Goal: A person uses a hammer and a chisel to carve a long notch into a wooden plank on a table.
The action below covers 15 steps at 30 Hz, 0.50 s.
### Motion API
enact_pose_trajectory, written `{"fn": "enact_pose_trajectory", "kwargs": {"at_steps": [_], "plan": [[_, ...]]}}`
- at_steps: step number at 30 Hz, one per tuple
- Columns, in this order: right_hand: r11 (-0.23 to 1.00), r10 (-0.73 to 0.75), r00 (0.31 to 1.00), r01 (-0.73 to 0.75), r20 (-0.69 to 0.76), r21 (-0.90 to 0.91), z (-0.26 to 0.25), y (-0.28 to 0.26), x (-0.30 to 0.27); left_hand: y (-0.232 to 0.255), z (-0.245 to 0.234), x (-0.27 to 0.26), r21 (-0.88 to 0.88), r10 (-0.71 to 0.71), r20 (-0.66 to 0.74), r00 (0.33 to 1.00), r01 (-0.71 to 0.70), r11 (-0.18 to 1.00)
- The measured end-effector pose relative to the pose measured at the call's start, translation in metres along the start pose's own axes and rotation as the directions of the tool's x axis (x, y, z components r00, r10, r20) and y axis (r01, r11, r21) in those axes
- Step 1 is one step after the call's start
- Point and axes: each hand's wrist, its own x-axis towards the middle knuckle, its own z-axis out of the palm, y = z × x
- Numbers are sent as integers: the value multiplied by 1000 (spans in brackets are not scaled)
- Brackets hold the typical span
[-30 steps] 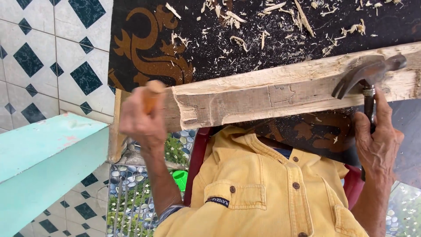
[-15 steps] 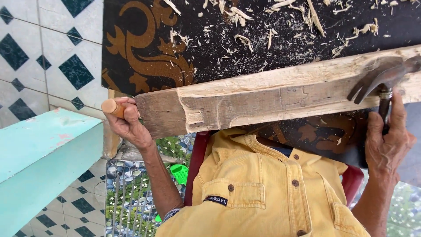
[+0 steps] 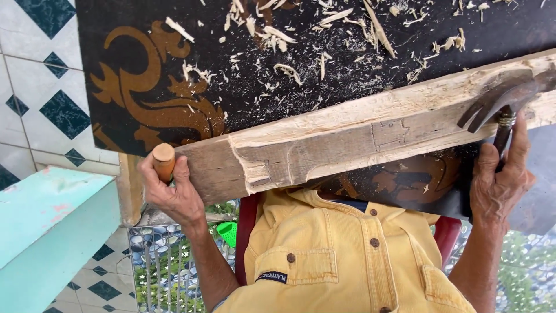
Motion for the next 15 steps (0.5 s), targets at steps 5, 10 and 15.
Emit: {"fn": "enact_pose_trajectory", "kwargs": {"at_steps": [5, 10, 15], "plan": [[999, 29, 999, -28, -17, 28, 1, -7, 2, -4, 6, -3, 33, 38, -59, 998, -36, 999], [998, 60, 998, -60, -15, 25, 0, -10, 3, 1, 6, -3, 51, 50, -88, 995, -46, 998], [997, 72, 997, -72, -28, 19, 2, -7, 2, 4, 5, -1, 70, 110, -89, 990, -104, 992]]}}
